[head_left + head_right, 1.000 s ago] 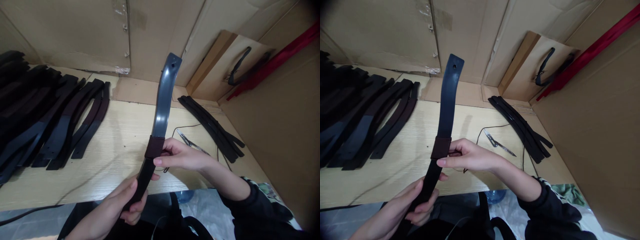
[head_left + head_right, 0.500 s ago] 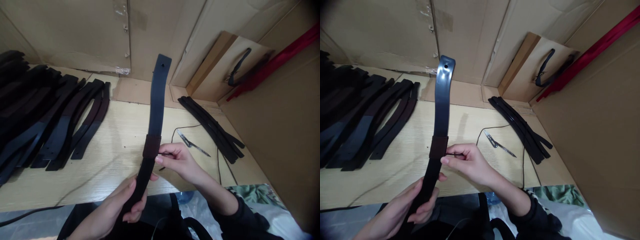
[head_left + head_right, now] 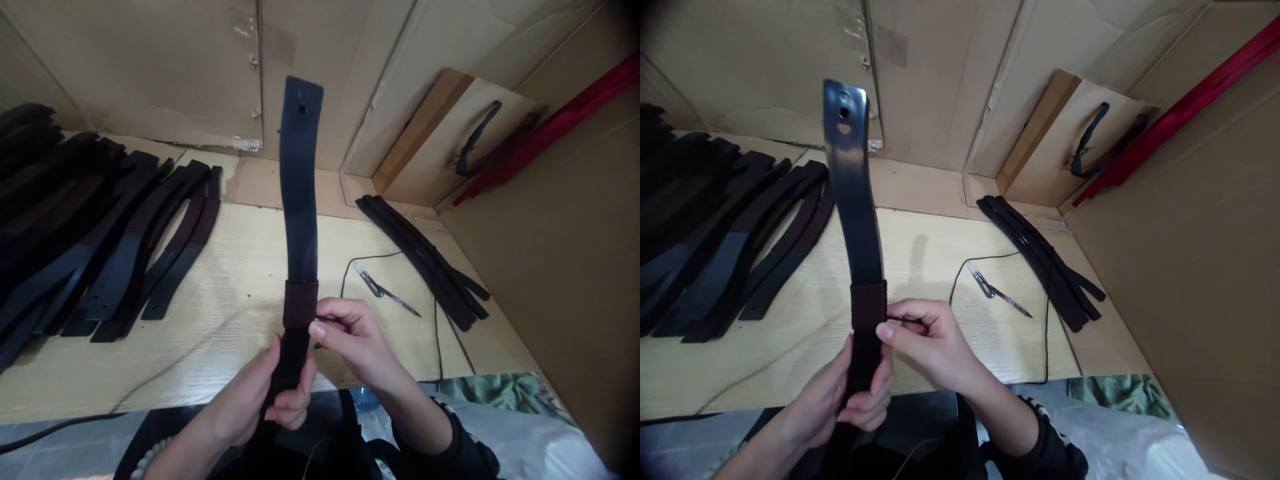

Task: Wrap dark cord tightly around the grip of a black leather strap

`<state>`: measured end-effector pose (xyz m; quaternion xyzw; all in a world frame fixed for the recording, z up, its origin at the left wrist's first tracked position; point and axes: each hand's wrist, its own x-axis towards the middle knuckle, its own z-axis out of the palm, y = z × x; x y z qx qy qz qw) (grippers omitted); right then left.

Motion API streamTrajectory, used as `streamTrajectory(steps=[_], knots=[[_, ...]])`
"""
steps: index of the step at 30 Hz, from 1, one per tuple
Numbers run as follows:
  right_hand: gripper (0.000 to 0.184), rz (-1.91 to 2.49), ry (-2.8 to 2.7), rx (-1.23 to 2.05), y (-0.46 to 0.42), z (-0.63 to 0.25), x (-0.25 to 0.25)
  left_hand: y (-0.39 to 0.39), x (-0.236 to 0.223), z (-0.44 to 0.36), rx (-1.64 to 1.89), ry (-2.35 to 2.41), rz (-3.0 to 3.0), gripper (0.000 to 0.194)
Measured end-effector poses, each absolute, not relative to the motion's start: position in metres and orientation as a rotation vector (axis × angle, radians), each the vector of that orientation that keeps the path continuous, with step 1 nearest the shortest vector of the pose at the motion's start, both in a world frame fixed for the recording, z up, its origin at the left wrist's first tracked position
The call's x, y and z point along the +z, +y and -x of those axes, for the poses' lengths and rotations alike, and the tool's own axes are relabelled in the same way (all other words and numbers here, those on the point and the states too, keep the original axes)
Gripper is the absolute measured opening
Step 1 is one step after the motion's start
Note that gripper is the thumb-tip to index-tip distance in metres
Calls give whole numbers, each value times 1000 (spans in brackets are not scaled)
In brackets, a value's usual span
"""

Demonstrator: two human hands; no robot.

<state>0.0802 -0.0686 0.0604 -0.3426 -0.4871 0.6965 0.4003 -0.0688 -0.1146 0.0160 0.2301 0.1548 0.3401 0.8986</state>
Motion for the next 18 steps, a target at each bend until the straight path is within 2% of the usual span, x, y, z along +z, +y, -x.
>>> streamTrajectory(steps=[4,9,13,18], knots=[[15,997,-1274,1671,-71,-80,62,-117,24,72,641,304,-448,55],[12,996,-1266,1613,-74,-78,64,-120,29,75,656,396,-482,53],[12,1035,-1316,1614,-73,-76,63,-121,28,77,736,552,-556,48],[18,1098,-1381,1438,-77,-70,57,-124,29,79,837,763,-709,35]])
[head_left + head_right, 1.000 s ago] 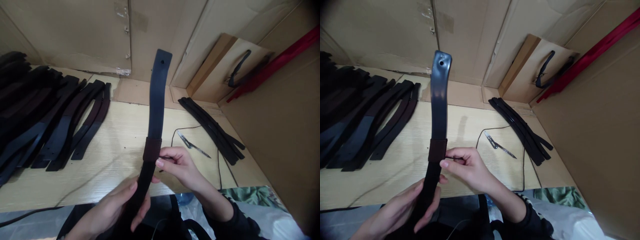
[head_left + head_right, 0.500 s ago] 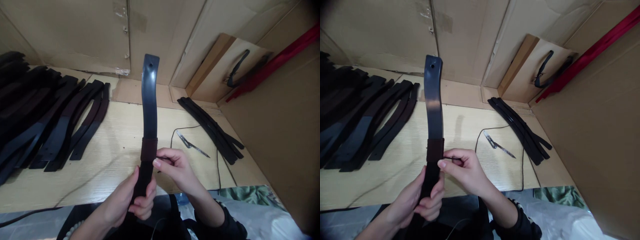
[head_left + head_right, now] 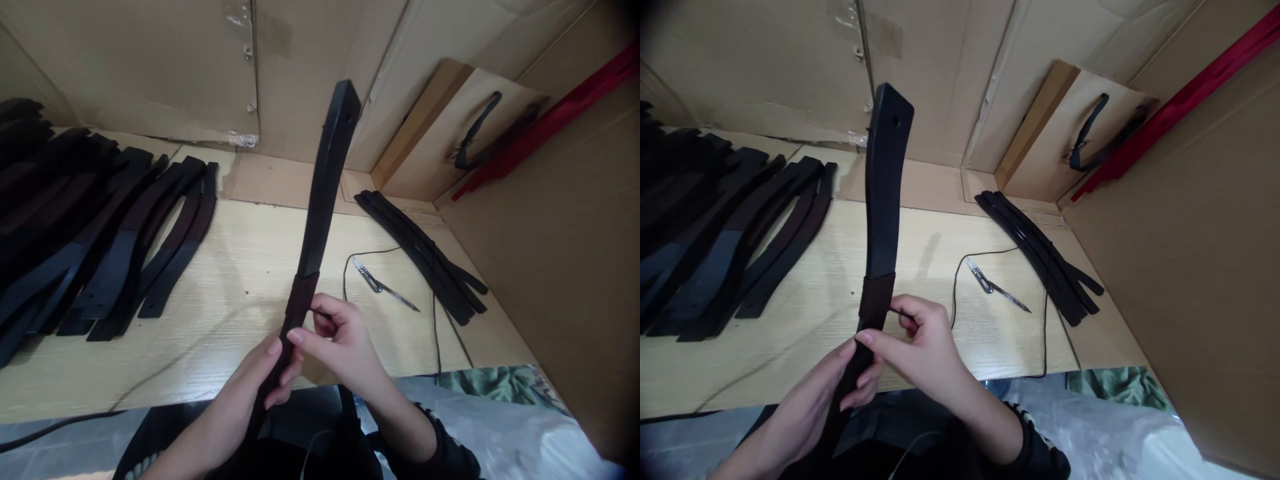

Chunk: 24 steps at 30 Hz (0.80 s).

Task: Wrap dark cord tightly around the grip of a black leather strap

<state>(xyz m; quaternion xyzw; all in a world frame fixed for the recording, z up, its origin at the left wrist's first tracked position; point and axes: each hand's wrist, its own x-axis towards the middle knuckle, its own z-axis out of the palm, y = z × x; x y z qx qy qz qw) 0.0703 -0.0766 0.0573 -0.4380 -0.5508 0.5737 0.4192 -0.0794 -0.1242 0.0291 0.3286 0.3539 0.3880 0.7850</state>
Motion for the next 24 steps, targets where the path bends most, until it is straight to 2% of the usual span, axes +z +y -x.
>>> streamTrajectory(steps=[4,7,11,15,18,19,22,24], knots=[[15,1132,-1293,1464,-79,-65,55,-127,31,79,836,936,-904,32],[20,1122,-1217,1492,-79,-65,56,-127,33,77,768,1071,-1092,29],[19,1045,-1132,1614,-79,-72,50,-122,31,80,761,1062,-1108,25],[15,798,-1082,1736,-80,-81,38,-117,23,92,628,555,-953,48],[16,753,-1071,1734,-79,-84,31,-118,20,96,517,555,-1006,61],[19,765,-1074,1712,-79,-83,30,-120,21,96,515,612,-1029,60],[29,834,-1086,1623,-79,-79,29,-125,23,89,597,895,-1304,41],[27,917,-1086,1546,-80,-76,30,-128,23,83,628,1147,-1608,34]])
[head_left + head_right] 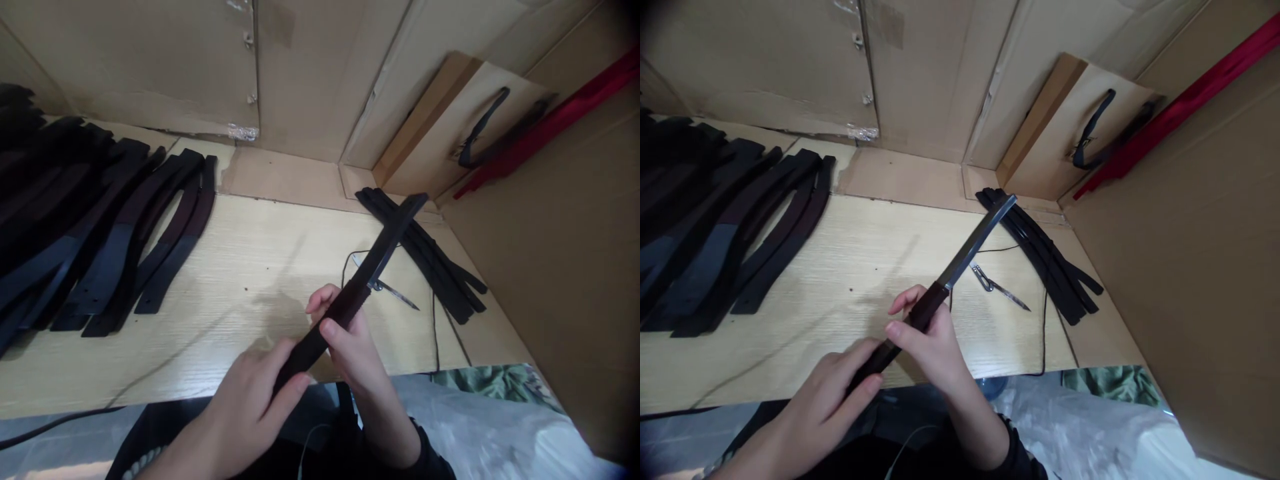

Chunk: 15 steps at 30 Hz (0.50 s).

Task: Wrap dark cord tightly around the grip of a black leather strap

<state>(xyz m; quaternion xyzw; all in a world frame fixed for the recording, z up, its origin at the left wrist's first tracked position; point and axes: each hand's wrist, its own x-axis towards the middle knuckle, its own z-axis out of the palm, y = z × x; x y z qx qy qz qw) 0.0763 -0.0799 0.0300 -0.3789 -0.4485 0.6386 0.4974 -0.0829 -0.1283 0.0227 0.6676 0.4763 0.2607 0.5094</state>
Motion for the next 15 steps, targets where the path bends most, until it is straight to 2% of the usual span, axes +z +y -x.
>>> streamTrajectory(steps=[4,6,8,9,10,13,15], knots=[[19,1031,-1092,1436,-83,-73,31,-126,20,83,613,1347,-1775,35],[22,896,-1091,1551,-84,-75,31,-121,19,90,547,1181,-1731,35],[26,736,-1031,1672,-86,-76,31,-116,17,98,341,545,-1447,53],[27,693,-991,1698,-86,-77,30,-115,17,101,331,432,-1324,62],[29,685,-957,1696,-85,-78,29,-115,17,104,323,433,-1299,63],[29,826,-926,1566,-80,-78,25,-119,21,103,363,635,-1317,41],[27,944,-896,1438,-77,-76,23,-125,25,98,462,1033,-1541,33]])
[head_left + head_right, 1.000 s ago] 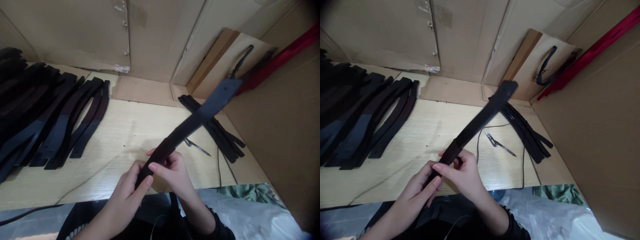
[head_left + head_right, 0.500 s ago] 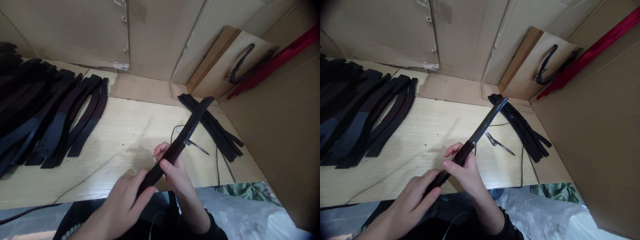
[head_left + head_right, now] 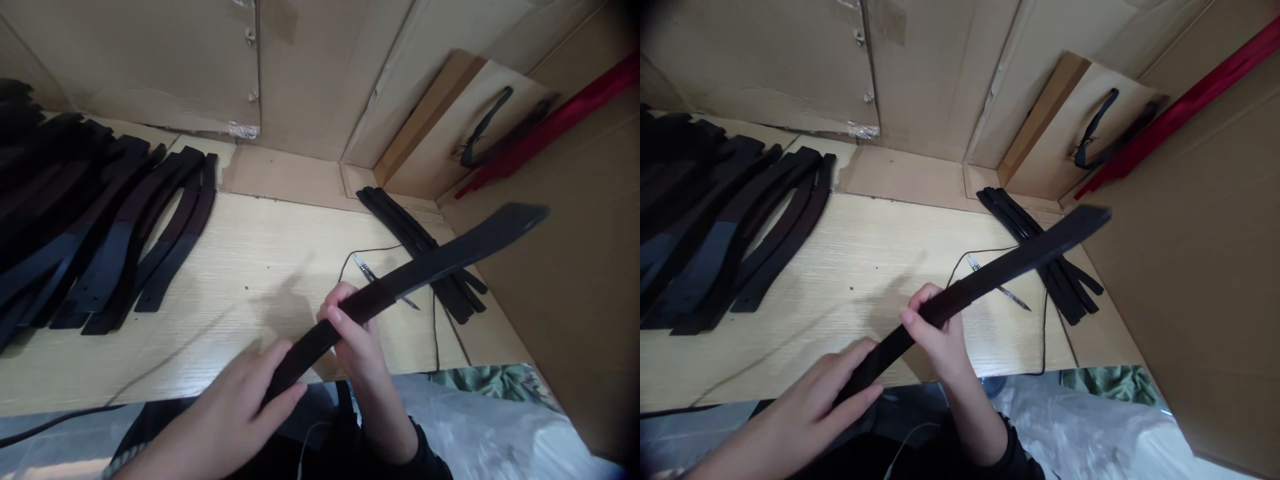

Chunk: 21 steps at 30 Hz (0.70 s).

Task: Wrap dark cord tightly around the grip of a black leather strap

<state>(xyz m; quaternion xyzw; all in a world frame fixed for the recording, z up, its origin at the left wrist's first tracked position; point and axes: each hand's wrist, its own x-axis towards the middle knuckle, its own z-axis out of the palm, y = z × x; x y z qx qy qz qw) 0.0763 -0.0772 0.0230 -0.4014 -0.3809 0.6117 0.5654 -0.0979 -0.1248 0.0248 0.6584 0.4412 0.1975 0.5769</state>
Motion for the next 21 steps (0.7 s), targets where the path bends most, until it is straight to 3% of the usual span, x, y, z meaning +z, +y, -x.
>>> streamTrajectory(steps=[3,11,14,17,21], knots=[[25,1000,-811,1354,-76,-71,23,-129,24,89,494,1304,-1759,35],[31,774,-678,1508,-77,-66,29,-123,1,84,436,925,-1739,49],[30,871,-646,1434,-73,-65,24,-126,3,81,481,1123,-1741,35],[20,904,-610,1382,-72,-64,23,-128,5,79,512,1284,-1739,32],[24,851,-624,1458,-75,-62,29,-124,4,85,473,1065,-1758,35]])
